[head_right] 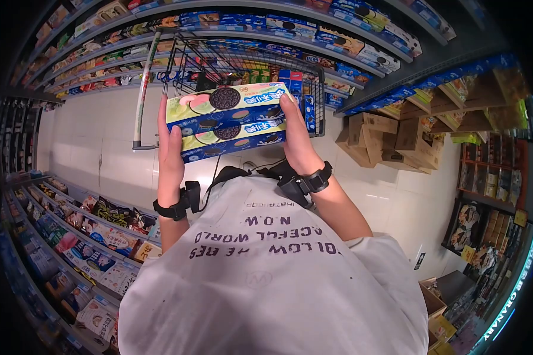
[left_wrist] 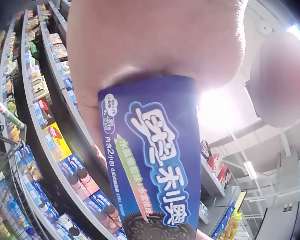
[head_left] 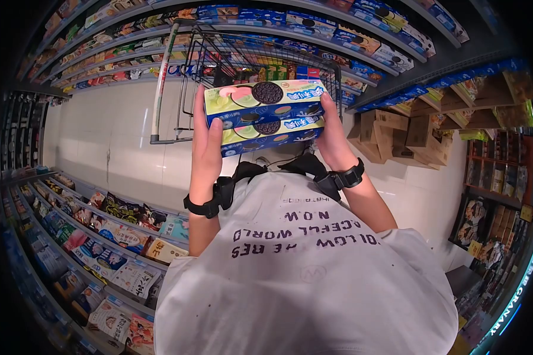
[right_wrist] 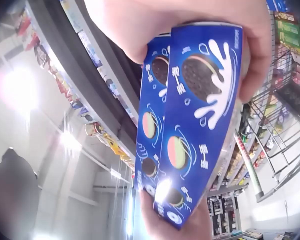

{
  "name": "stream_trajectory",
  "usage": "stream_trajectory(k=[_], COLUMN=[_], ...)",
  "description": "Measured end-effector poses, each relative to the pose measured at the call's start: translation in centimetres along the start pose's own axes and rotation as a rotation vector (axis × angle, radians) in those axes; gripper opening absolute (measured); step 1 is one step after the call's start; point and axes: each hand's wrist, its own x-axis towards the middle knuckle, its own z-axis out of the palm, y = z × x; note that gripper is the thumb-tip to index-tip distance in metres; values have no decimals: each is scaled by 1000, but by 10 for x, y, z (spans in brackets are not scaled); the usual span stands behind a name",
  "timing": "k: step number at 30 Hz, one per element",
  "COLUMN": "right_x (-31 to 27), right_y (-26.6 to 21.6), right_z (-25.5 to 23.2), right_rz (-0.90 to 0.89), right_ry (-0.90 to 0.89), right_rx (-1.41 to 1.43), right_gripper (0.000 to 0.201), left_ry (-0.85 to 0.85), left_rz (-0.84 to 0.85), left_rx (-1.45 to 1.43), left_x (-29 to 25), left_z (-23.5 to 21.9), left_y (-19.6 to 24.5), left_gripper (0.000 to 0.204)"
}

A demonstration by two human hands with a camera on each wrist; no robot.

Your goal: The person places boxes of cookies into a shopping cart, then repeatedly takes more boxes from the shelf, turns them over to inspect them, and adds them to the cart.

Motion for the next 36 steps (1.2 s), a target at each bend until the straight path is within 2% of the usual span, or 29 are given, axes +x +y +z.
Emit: stream_trajectory(k=[1, 2, 3, 4, 8, 10, 16, 19, 24, 25, 27, 29, 36], right_x=[1, 0, -2, -4, -8, -8, -5, -3, -2, -3, -4, -3, -2], right_y=[1, -1, -5, -8, -9, -9, -18, -26, -28, -28, -26, -26, -23], right_z=[-1, -1, 2, 5, 7, 7, 11, 8, 11, 12, 13, 14, 14], right_rz=[-96, -93, -173, -253, -291, -363, -452, -384, -292, -279, -301, -329, -411], right_ry=[40, 38, 38, 39, 44, 31, -1, -62, -78, -88, -99, -110, -60], right_rx=[-68, -68, -167, -265, -281, -293, -318, -304, -132, -66, -58, -53, -74], right_gripper=[60, 60, 64, 67, 73, 75, 80, 78, 69, 68, 69, 70, 69], left_ry=[-1, 16, 34, 63, 177, 224, 234, 305, 221, 84, -56, 151, 116], left_rz=[-1, -106, -210, -225, -208, -274, -252, -200, -114, -5, 99, 60, 85], left_rx=[1, -145, -291, -348, -466, -500, -512, -480, -472, -467, -467, -183, -256], left_x=[1, 2, 3, 3, 6, 8, 10, 9, 5, 4, 5, 10, 10], left_z=[1, 2, 2, 4, 7, 4, 5, 5, 8, 5, 2, 3, 4], left_y=[-5, -10, -12, -11, -10, -13, -8, -15, 15, 18, 17, 9, 11], left_gripper=[67, 66, 64, 63, 52, 46, 39, 38, 54, 60, 67, 76, 84])
